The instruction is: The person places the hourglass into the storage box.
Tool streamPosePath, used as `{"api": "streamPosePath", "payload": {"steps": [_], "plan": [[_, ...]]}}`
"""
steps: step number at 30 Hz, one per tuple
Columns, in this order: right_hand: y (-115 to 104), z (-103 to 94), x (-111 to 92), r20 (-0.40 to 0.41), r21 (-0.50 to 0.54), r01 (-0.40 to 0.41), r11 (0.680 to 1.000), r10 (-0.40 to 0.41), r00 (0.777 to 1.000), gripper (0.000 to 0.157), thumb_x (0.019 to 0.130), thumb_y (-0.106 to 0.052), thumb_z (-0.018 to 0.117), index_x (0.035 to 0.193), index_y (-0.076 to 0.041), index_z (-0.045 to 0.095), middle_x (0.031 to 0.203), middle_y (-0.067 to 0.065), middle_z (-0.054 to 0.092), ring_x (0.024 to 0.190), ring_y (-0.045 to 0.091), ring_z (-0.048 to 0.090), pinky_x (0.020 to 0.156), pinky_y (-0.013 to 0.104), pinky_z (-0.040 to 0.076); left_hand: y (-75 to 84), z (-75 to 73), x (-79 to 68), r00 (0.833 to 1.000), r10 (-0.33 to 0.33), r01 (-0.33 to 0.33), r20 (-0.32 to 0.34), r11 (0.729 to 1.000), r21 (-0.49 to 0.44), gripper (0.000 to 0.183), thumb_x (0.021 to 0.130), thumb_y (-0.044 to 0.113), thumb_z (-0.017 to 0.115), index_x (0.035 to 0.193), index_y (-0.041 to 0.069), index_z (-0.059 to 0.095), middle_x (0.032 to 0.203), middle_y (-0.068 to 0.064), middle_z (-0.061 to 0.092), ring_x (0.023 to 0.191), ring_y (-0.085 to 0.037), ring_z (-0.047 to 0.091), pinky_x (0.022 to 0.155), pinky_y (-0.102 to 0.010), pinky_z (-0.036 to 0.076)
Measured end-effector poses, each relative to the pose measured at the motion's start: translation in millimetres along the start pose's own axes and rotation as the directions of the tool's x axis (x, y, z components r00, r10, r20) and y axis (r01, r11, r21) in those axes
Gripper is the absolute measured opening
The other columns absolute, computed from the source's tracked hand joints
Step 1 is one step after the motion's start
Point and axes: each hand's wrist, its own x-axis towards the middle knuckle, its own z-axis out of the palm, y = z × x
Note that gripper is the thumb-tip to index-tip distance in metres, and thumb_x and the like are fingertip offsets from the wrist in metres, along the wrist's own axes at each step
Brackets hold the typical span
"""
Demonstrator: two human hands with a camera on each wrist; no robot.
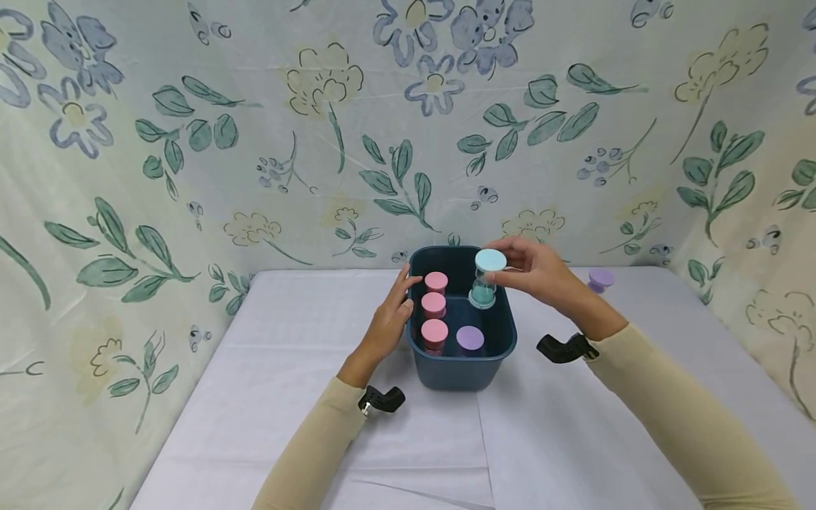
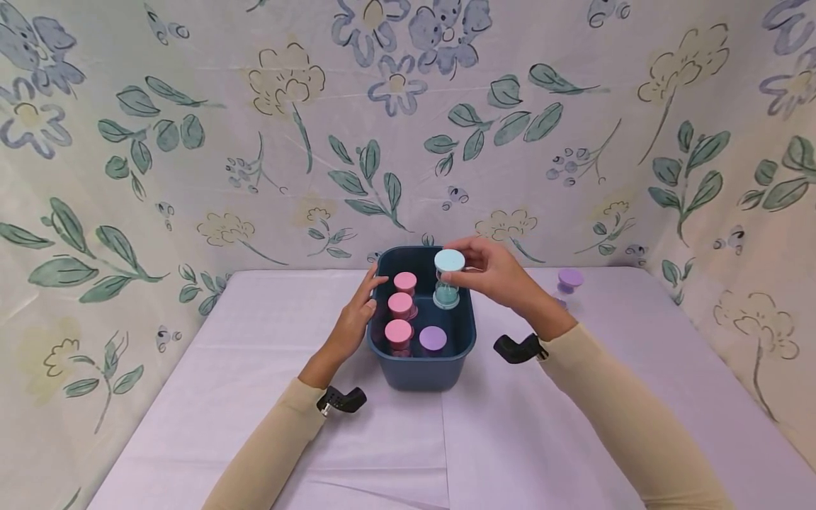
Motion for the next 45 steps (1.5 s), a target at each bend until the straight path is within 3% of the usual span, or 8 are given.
{"api": "streamPosePath", "payload": {"steps": [9, 16, 22, 29, 39, 45], "plan": [[13, 4.8, 2, 0.062, -0.001, 0.001, 1.0, -0.001, 0.998, 0.049, 0.083, -0.025, 0.077, 0.125, -0.01, 0.056, 0.117, 0.008, 0.063, 0.108, 0.025, 0.062, 0.091, 0.041, 0.051, -0.1, 0.3, 0.3, 1.0, 0.005, -0.005, 0.004, 1.0, -0.001, 0.047, 0.101, 0.032, 0.03, 0.147, 0.024, 0.037, 0.162, 0.004, 0.01, 0.146, -0.016, 0.017, 0.108, -0.053, 0.03], [23, 6.7, 2, 0.096, -0.094, 0.084, 0.992, -0.075, 0.992, 0.043, 0.083, -0.024, 0.077, 0.119, -0.009, 0.06, 0.115, 0.007, 0.061, 0.107, 0.025, 0.06, 0.096, 0.047, 0.048, 1.3, 1.1, 0.2, 1.0, -0.01, 0.009, 0.009, 1.0, 0.024, 0.047, 0.101, 0.034, 0.029, 0.147, 0.026, 0.036, 0.162, 0.005, 0.009, 0.146, -0.013, 0.015, 0.109, -0.051, 0.03], [25, 12.8, 1, 0.087, -0.267, 0.1, 0.958, -0.08, 0.993, 0.046, 0.08, -0.03, 0.078, 0.118, -0.01, 0.061, 0.115, 0.006, 0.062, 0.113, 0.027, 0.057, 0.103, 0.055, 0.038, 2.0, 1.4, 1.1, 1.0, -0.012, 0.012, 0.005, 1.0, 0.029, 0.048, 0.1, 0.033, 0.028, 0.147, 0.025, 0.036, 0.162, 0.003, 0.01, 0.146, -0.014, 0.015, 0.109, -0.052, 0.03], [30, 19.8, 0, 0.083, -0.412, 0.097, 0.906, -0.069, 0.994, 0.048, 0.079, -0.027, 0.078, 0.119, -0.007, 0.06, 0.121, 0.01, 0.062, 0.119, 0.031, 0.052, 0.101, 0.059, 0.038, 2.6, 1.4, 1.5, 1.0, -0.015, 0.015, 0.005, 0.999, 0.033, 0.048, 0.1, 0.034, 0.028, 0.147, 0.025, 0.036, 0.162, 0.001, 0.01, 0.146, -0.014, 0.015, 0.108, -0.052, 0.03], [38, 26.4, -2, 0.119, -0.463, 0.142, 0.875, -0.097, 0.988, 0.046, 0.078, -0.023, 0.08, 0.115, -0.004, 0.06, 0.115, 0.012, 0.062, 0.107, 0.029, 0.055, 0.096, 0.051, 0.047, 4.6, 0.7, 2.3, 1.0, -0.021, 0.021, 0.002, 0.999, 0.026, 0.046, 0.1, 0.03, 0.03, 0.146, 0.027, 0.036, 0.162, -0.002, 0.011, 0.146, -0.016, 0.017, 0.108, -0.053, 0.03], [38, 28.8, -1, 0.138, -0.481, 0.144, 0.865, -0.087, 0.987, 0.044, 0.078, -0.024, 0.08, 0.112, -0.005, 0.061, 0.117, 0.013, 0.061, 0.109, 0.03, 0.054, 0.097, 0.052, 0.045, 4.0, -0.1, 1.7, 1.0, -0.012, 0.012, 0.0, 1.0, 0.023, 0.046, 0.101, 0.029, 0.031, 0.146, 0.026, 0.036, 0.162, 0.006, 0.01, 0.146, -0.015, 0.017, 0.108, -0.053, 0.03]]}}
